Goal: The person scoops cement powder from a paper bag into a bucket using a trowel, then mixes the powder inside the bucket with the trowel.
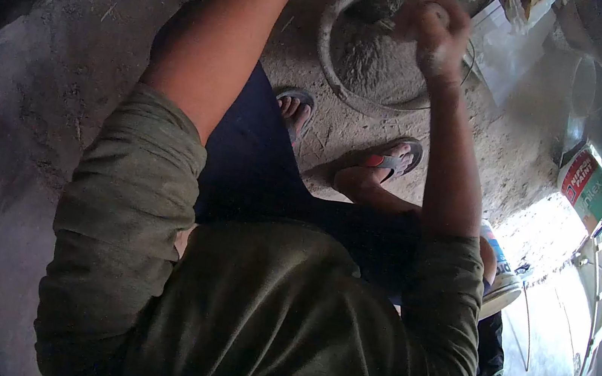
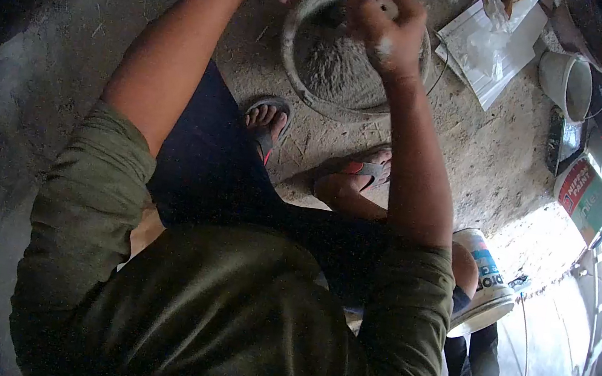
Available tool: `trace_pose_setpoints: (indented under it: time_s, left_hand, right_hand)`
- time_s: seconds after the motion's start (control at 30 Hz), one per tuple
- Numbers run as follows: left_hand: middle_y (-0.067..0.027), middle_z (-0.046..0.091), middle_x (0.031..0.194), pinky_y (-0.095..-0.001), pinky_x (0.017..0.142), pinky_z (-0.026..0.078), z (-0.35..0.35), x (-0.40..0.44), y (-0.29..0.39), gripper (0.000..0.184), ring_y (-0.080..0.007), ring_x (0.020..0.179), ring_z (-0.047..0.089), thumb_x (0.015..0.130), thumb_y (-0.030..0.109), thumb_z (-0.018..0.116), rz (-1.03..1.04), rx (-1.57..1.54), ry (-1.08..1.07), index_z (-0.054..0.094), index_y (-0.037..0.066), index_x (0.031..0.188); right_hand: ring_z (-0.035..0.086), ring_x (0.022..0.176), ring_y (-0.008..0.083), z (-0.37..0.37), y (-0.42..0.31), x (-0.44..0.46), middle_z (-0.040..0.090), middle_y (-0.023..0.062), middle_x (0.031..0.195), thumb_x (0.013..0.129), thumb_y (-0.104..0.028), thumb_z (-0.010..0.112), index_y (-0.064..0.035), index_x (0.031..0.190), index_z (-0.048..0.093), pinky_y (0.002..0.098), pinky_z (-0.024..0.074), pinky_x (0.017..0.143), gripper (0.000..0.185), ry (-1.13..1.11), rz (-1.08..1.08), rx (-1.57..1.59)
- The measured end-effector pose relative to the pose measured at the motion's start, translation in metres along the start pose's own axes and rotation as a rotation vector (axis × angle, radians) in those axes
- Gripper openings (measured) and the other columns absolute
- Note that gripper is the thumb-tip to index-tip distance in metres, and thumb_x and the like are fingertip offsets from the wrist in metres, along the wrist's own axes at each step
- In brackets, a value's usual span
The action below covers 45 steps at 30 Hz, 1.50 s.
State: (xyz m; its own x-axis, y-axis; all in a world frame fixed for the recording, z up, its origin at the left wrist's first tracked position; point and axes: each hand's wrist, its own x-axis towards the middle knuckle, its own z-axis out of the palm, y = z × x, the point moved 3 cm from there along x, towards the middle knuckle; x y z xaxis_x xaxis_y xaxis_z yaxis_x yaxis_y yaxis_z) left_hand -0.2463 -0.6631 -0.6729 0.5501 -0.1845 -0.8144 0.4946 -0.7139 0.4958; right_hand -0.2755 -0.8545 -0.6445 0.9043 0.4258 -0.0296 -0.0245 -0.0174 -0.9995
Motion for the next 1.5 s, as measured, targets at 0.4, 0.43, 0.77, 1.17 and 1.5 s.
trace_pose_setpoints:
  time_s: [0.4,0.43,0.77,1.17,1.5]
  left_hand:
    - [-0.0075,0.063,0.081,-0.0334,0.054,0.045,0.003,0.022,-0.004,0.024,-0.021,0.059,0.054,0.093,0.02,0.051,0.081,0.248,-0.092,0.064,0.0,0.093]
    - [-0.0086,0.065,0.084,-0.0334,0.056,0.048,0.002,0.017,-0.001,0.025,-0.0217,0.063,0.058,0.093,0.021,0.051,0.117,0.338,-0.054,0.064,0.0,0.095]
    - [-0.0158,0.064,0.081,-0.0413,0.059,0.045,0.002,0.035,0.015,0.025,-0.0262,0.065,0.055,0.091,0.018,0.053,0.251,0.491,0.063,0.066,-0.003,0.089]
    - [-0.0139,0.05,0.059,-0.038,0.047,0.037,0.009,0.06,0.012,0.036,-0.0239,0.045,0.041,0.096,0.021,0.047,0.483,0.975,0.104,0.063,-0.004,0.075]
    - [-0.0138,0.049,0.062,-0.042,0.049,0.034,0.011,0.078,-0.005,0.032,-0.0229,0.048,0.038,0.091,0.019,0.05,0.32,0.624,0.145,0.06,-0.005,0.073]
  right_hand:
    - [0.058,0.059,0.012,0.019,0.023,-0.007,0.062,0.0066,0.07,0.081,-0.008,0.058,0.0014,0.079,0.06,0.0263,0.0483,0.054,0.009,0.125,0.007,0.144]
    - [0.058,0.058,0.0129,0.012,0.023,-0.011,0.062,0.0076,0.07,0.081,-0.008,0.058,0.0016,0.079,0.06,0.0268,0.0488,0.053,0.01,0.15,0.01,0.137]
    - [0.062,0.061,0.0187,-0.071,-0.091,-0.003,0.062,0.0106,0.071,0.09,-0.019,0.051,0.0015,0.081,0.06,0.0291,0.0507,0.058,0.024,0.439,-0.913,-0.729]
    - [0.059,0.057,0.0136,-0.007,0.008,-0.024,0.061,0.009,0.064,0.082,-0.007,0.061,0.0001,0.078,0.055,0.0253,0.0476,0.053,0.01,0.66,-0.149,0.141]
    - [0.063,0.062,0.0198,-0.011,-0.051,0.007,0.061,0.0094,0.065,0.091,-0.024,0.052,-0.0031,0.08,0.058,0.0314,0.0504,0.054,0.025,0.559,-0.269,0.114]
